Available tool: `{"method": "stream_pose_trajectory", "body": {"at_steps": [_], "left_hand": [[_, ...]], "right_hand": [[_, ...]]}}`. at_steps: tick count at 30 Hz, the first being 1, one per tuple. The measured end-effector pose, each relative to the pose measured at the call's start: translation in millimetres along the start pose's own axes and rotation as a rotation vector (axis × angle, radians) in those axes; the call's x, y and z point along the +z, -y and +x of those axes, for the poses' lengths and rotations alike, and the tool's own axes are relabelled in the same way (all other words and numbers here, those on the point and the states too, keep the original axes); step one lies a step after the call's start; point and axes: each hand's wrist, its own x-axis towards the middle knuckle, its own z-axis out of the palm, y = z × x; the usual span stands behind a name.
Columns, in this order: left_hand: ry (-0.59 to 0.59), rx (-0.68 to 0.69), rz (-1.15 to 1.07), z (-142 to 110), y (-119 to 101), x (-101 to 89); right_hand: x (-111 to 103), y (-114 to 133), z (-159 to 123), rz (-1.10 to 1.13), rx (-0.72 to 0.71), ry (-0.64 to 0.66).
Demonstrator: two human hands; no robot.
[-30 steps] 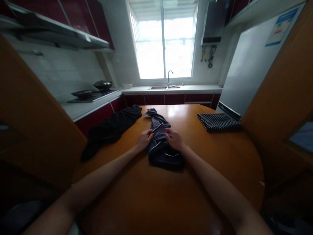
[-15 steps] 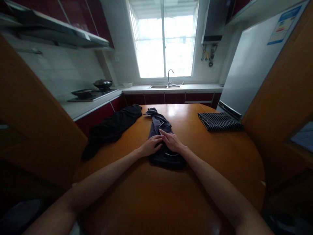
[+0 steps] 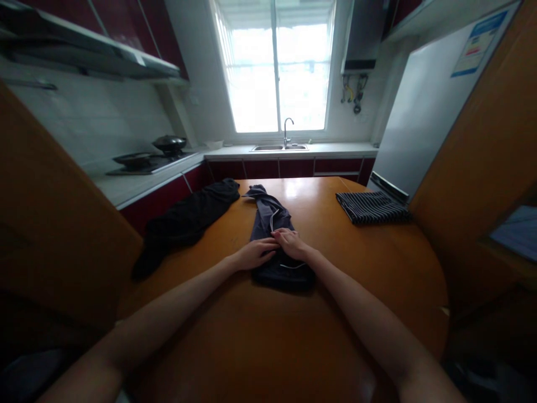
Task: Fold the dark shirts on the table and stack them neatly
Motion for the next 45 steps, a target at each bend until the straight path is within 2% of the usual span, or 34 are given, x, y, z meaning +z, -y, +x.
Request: {"method": "stream_pose_trajectory", "body": {"at_steps": [2,4,8,10,12,14,16,18,21,23,25,27,29,32,34,37,39,41,45], "left_hand": [[-0.034,0.003,-0.013,-1,-1,-0.7],[-0.121,0.001,-0.027,-1,-3,-2.5],[-0.299,-0.063,-0.023,-2,-3,-4.7],[-0.332,-0.133,0.023,-1,2,-2.7],[-0.366,-0.256,0.093,1,9,0.9],[-0.398,-0.383,0.150,3,17,4.2],[-0.398,-0.444,0.169,4,23,6.4],[-0.377,-0.447,0.171,3,27,7.7],[-0.321,-0.415,0.165,1,28,9.0],[-0.260,-0.377,0.177,0,25,9.4],[-0.245,-0.353,0.203,-1,20,8.7],[-0.295,-0.357,0.219,0,17,7.0],[-0.351,-0.374,0.205,0,16,5.1],[-0.373,-0.397,0.182,1,17,4.1],[-0.368,-0.406,0.177,1,19,4.7],[-0.352,-0.411,0.182,1,18,5.9],[-0.348,-0.420,0.187,1,17,5.7],[-0.351,-0.430,0.188,2,16,5.0],[-0.361,-0.427,0.185,1,14,3.3]], "right_hand": [[-2,0,2,0.104,0.000,-0.081],[-6,-1,4,0.231,0.038,-0.219],[-24,-5,4,0.525,0.241,-0.485],[-33,-8,1,0.562,0.319,-0.562],[-38,-10,-3,0.491,0.319,-0.599],[-36,-10,-7,0.372,0.244,-0.565],[-28,-8,-8,0.252,0.140,-0.460],[-17,-5,-7,0.140,0.057,-0.335],[-1,-4,-3,-0.004,0.049,-0.197],[5,-5,1,-0.019,0.066,-0.148],[4,-7,3,0.062,0.057,-0.153],[-5,-10,5,0.182,0.076,-0.249],[-21,-15,3,0.276,0.153,-0.435],[-55,-30,-8,0.326,0.256,-0.717],[-79,-44,-20,0.283,0.310,-0.870],[-106,-64,-38,0.081,0.458,-1.060],[-115,-73,-45,-0.089,0.538,-1.091],[-116,-78,-47,-0.198,0.552,-1.066],[-108,-81,-44,-0.246,0.529,-0.991]]}}
